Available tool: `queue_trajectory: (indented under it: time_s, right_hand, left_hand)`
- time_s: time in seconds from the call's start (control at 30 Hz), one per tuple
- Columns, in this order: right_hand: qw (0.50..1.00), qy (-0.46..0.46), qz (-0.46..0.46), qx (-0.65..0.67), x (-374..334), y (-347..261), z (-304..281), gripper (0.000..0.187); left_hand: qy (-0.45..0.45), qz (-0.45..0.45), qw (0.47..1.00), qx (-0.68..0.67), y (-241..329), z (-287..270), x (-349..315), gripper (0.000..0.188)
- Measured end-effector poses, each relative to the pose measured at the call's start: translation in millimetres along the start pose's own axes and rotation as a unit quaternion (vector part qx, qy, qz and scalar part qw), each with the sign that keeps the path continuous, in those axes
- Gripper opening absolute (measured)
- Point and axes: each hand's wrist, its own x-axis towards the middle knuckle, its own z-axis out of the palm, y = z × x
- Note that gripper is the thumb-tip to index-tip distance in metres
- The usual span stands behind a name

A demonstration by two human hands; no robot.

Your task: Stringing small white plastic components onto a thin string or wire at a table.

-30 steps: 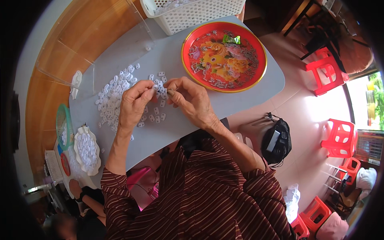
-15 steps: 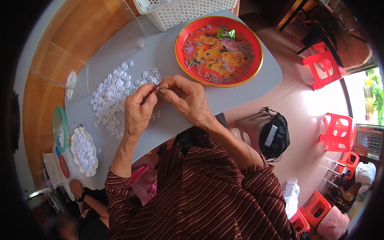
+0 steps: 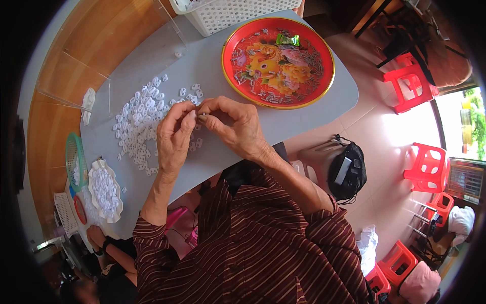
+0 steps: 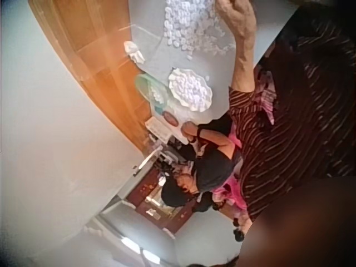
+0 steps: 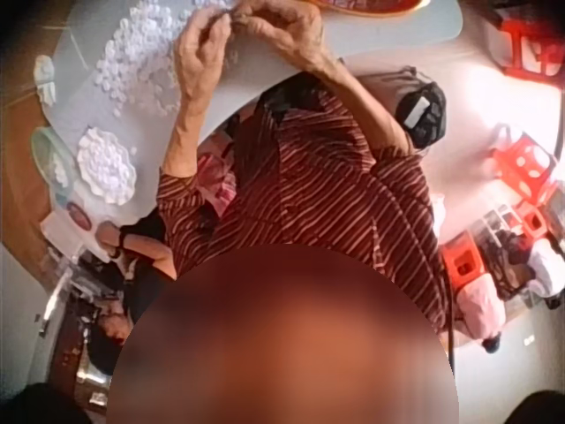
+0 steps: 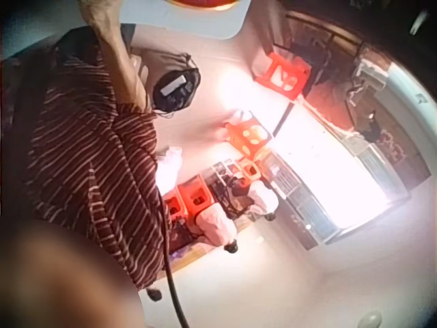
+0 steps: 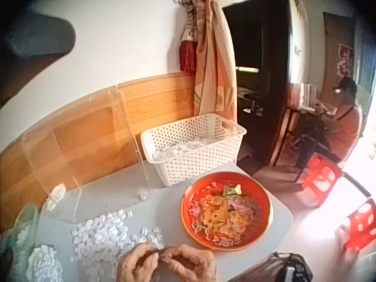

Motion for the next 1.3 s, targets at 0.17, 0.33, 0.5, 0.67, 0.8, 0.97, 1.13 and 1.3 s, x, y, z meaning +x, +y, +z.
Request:
queue_trajectory:
  time_s: [0.17, 0.33, 0.5, 0.67, 0.8, 0.97, 1.13, 1.3]
  right_hand:
    - [1.000, -0.007, 0.011, 0.016, -0.9, -0.2, 0.7, 0.012]
    - [0.991, 0.040, 0.092, 0.092, -2.9, -0.5, -1.1, 0.017]
    - [0.996, 0.012, 0.077, 0.054, -2.8, -1.3, 1.2, 0.017]
    - [0.996, 0.000, 0.078, 0.047, -2.6, -2.5, 1.7, 0.018]
    - [0.996, 0.017, 0.068, 0.058, -2.8, -0.9, 2.4, 0.017]
    - [0.997, 0.014, 0.058, 0.058, -2.7, -5.3, 2.2, 0.018]
    - [0.997, -0.006, 0.073, 0.031, -2.5, -6.5, 1.4, 0.018]
    - [0.997, -0.008, 0.077, 0.026, -2.5, -6.7, 0.9, 0.021]
  left_hand:
    - [-0.013, -0.006, 0.998, -0.057, -7.9, -2.7, 1.9, 0.014]
    - [0.006, -0.052, 0.972, -0.227, -6.0, -1.3, 5.4, 0.010]
    - [-0.004, -0.044, 0.975, -0.218, -8.0, -1.0, 3.2, 0.014]
    - [0.016, -0.019, 0.992, -0.127, -5.2, -2.6, 2.9, 0.015]
    - [-0.021, -0.014, 0.998, -0.063, -0.1, -0.6, 2.8, 0.016]
    - [-0.030, -0.013, 0.997, -0.075, -3.0, -2.5, 3.8, 0.017]
    - [0.002, -0.007, 0.998, -0.069, -0.3, -3.8, 4.8, 0.020]
    - [0.002, 0.001, 0.998, -0.064, 0.2, -3.3, 4.6, 0.021]
